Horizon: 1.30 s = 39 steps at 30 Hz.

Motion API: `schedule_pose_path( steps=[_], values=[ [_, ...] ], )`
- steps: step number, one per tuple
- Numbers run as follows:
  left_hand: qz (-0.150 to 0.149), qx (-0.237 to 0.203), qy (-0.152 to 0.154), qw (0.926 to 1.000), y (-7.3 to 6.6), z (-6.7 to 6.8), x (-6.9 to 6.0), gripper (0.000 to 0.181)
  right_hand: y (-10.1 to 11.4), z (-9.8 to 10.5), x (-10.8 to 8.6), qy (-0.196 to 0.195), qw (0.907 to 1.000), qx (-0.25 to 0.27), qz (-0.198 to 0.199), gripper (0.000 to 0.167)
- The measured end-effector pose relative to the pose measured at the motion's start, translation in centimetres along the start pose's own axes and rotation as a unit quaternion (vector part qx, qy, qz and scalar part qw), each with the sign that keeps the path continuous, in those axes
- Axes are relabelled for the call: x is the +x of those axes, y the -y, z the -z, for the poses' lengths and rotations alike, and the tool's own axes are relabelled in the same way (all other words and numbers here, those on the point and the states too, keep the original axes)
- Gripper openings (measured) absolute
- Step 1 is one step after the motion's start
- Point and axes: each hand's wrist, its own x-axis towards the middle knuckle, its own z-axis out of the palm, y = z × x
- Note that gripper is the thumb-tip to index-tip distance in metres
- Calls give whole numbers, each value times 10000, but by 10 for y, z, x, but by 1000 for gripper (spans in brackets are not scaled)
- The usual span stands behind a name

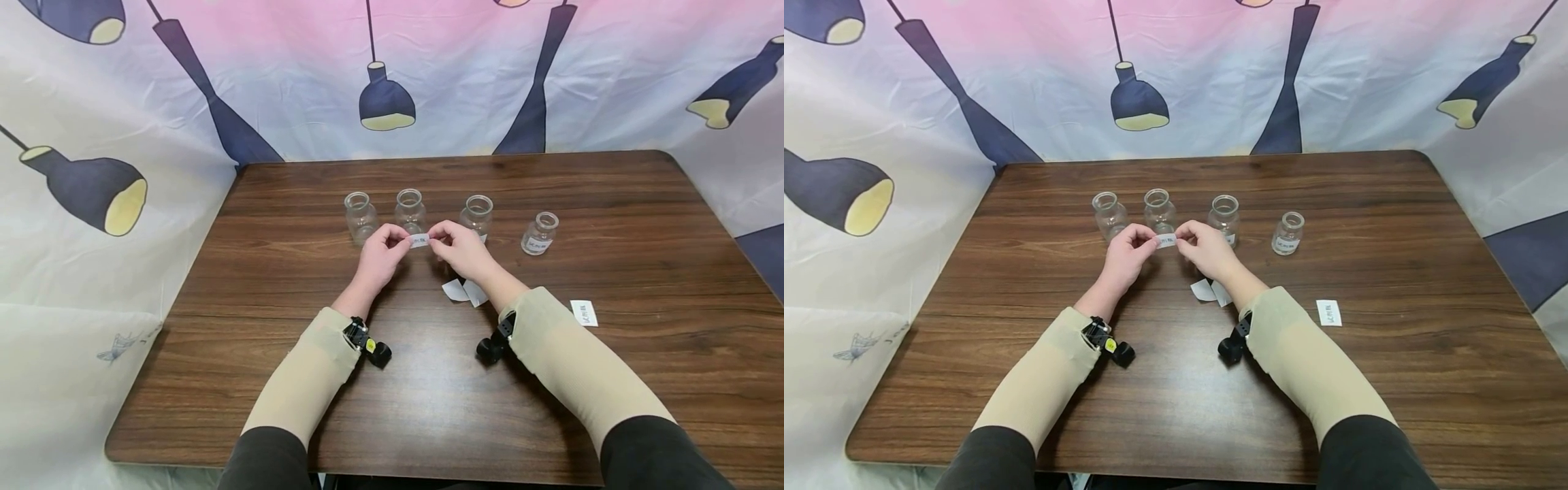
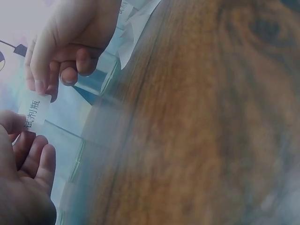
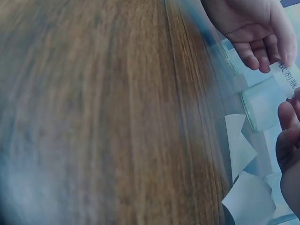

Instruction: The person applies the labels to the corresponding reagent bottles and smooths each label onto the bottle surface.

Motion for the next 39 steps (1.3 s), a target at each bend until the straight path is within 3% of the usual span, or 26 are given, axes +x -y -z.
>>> schedule_pose_path(
  steps=[19, 39],
  values=[
    [19, 199, -287, 9994, 4, 3, 5, 11, 1, -12, 12, -138, 9995, -196, -207, 8],
    [174, 796, -258, 9963, 4, 2, 9, 10, -4, -21, 18, -383, 9983, -91, -420, 7]
  ],
)
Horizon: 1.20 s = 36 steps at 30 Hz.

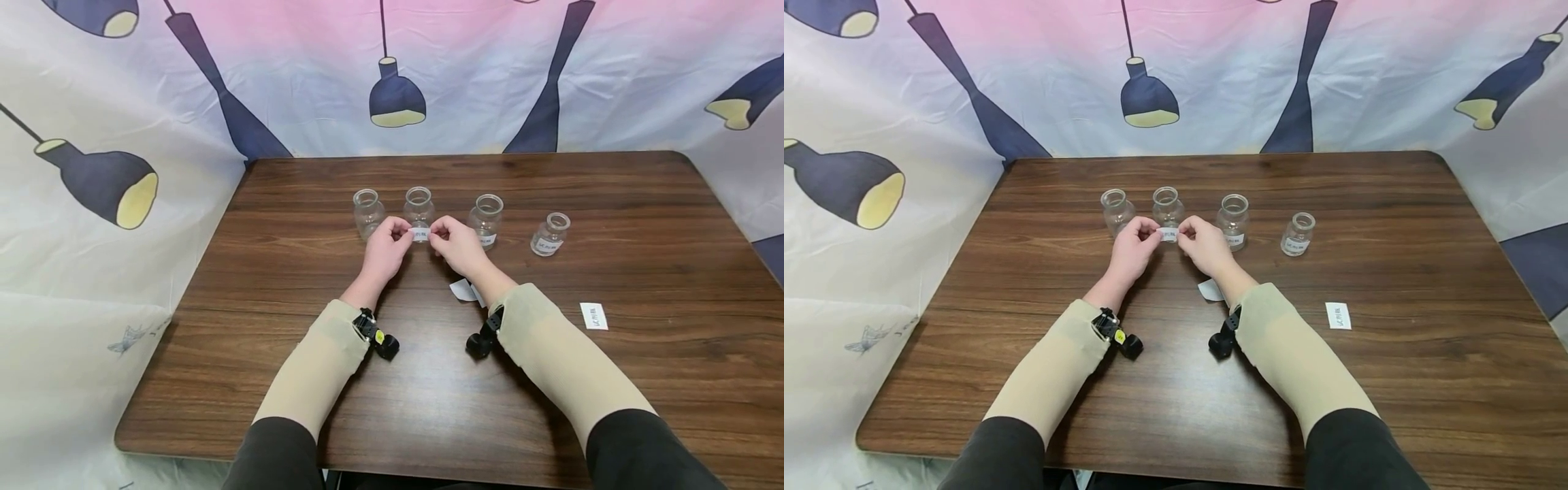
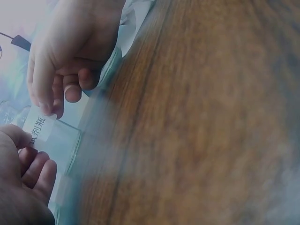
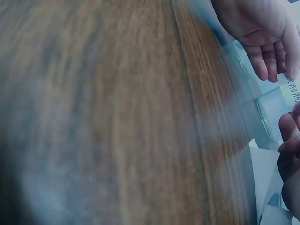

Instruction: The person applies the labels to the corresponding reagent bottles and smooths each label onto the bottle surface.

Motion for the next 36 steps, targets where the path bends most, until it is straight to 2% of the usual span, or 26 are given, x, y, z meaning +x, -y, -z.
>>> schedule_pose_path(
  steps=[8, 24, 36],
  values=[
    [10, 90, 24, 10000, 2, -2, 2, 9, 0, -1, 0, -27, 10000, -51, -70, 8],
    [59, 253, -32, 9997, 1, -4, 3, 9, -1, -2, 2, -179, 9992, -363, 34, 9],
    [-100, 960, -270, 9950, -6, -6, 1, 8, -1, -5, 2, -248, 9989, -400, -86, 10]
  ],
)
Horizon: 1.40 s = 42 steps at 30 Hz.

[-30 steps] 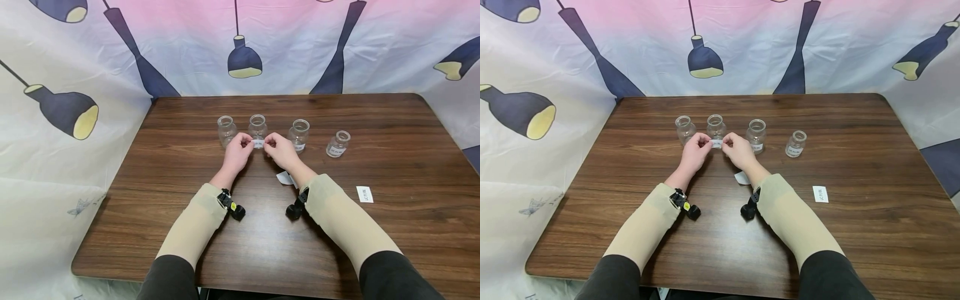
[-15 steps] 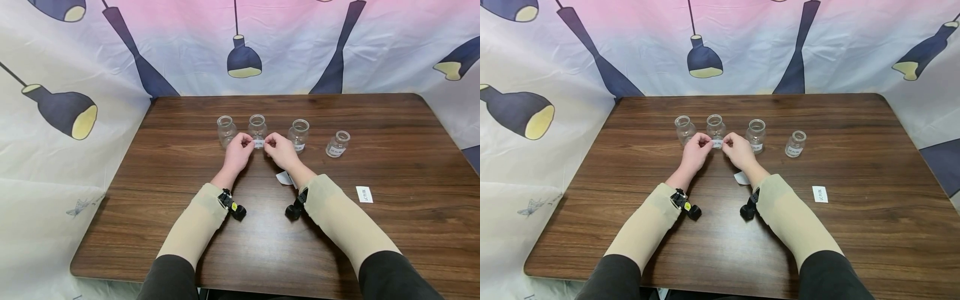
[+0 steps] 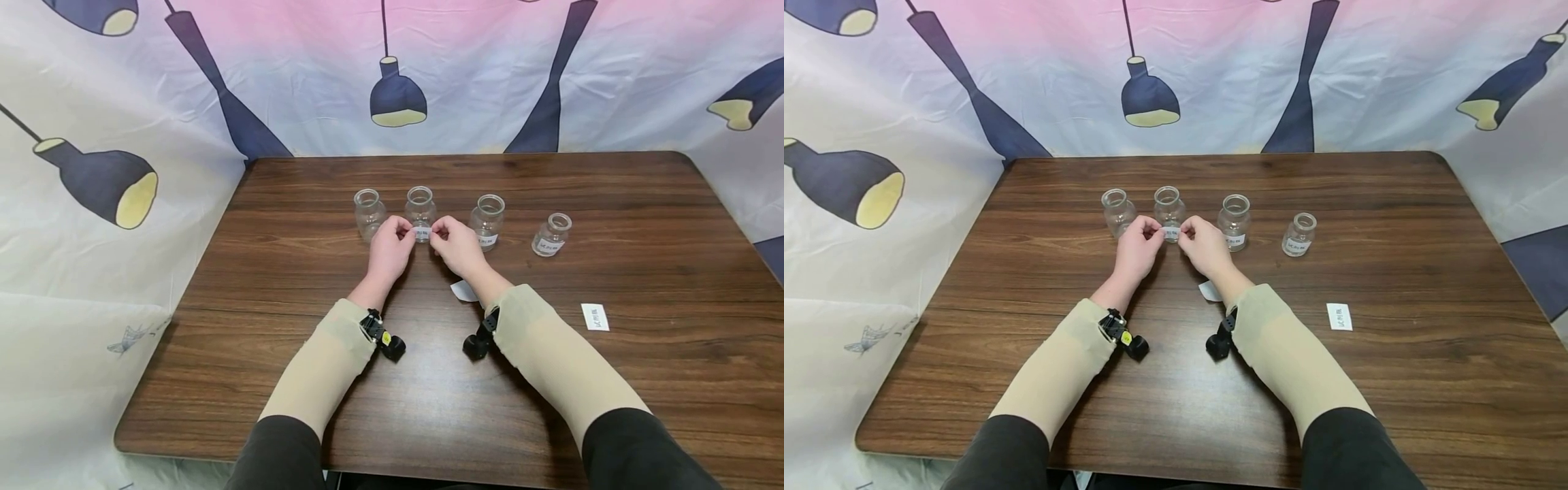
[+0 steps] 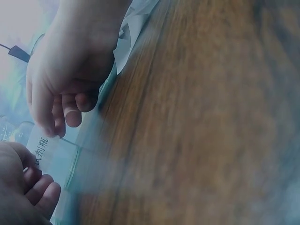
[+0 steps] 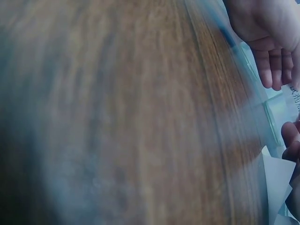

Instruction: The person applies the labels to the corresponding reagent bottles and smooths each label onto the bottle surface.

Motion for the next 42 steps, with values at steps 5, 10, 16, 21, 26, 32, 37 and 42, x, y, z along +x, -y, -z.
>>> schedule_pose_path(
  steps=[5, 10, 16, 21, 26, 32, 37, 42],
  values=[
    [-77, 170, -36, 9998, 0, -2, 0, 8, 1, 0, 0, -45, 9999, -96, -13, 9],
    [-131, 338, -110, 9993, -2, -3, 0, 8, 2, 0, 0, -104, 9997, -227, 2, 8],
    [-41, 288, -126, 9995, -3, -4, 0, 9, 2, 0, 0, -147, 9993, -305, -136, 8],
    [31, 214, -114, 9997, -2, -5, 1, 10, 3, 0, 1, -128, 9994, -257, -201, 8],
    [185, 126, -93, 9997, -2, -5, 1, 15, 2, -1, 1, -141, 9994, -194, -232, 7],
    [312, 52, -144, 9994, -3, -5, 1, 23, 2, -2, 0, -41, 9994, -151, -318, 7],
    [323, 39, -132, 9994, -3, -5, 0, 25, 3, -2, -1, 39, 9993, -45, -373, 8],
    [346, -37, -35, 9994, -1, -5, 1, 27, 4, -2, -1, 52, 9988, 171, -445, 25]
  ],
)
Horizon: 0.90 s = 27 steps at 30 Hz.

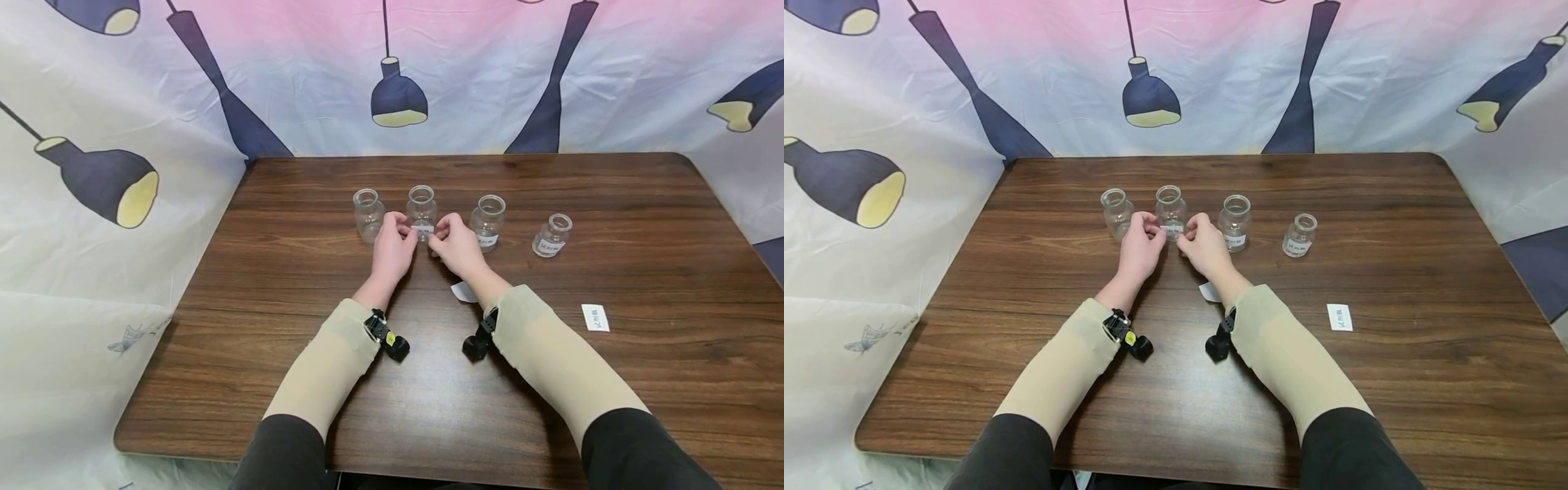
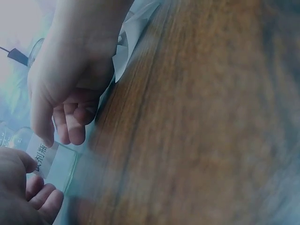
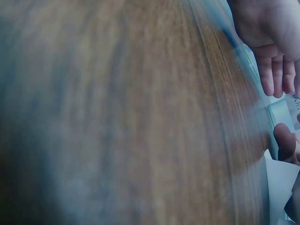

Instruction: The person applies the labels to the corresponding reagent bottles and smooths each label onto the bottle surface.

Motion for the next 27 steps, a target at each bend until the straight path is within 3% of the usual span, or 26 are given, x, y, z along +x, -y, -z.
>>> schedule_pose_path(
  steps=[5, 9, 15, 18, 22, 27],
  values=[
    [67, -55, 134, 9999, 1, -1, 1, 32, -2, 0, 3, -7, 9997, 224, -90, 53],
    [125, -13, 315, 9994, -1, 0, 0, 38, -4, 0, 5, 56, 9999, 105, -82, 63],
    [359, 151, 732, 9966, 0, 1, 2, 61, -5, 1, 5, 135, 9998, -167, 30, 64],
    [331, 188, 947, 9948, 1, 2, 3, 66, -5, 1, 6, 140, 9996, -258, 61, 64],
    [274, 11, 1044, 9942, 2, 3, 2, 57, -5, 1, 5, 160, 9995, -274, 57, 62],
    [194, -169, 833, 9962, 6, 4, 1, 43, -5, 1, 4, 185, 9998, 4, 58, 56]
  ],
)
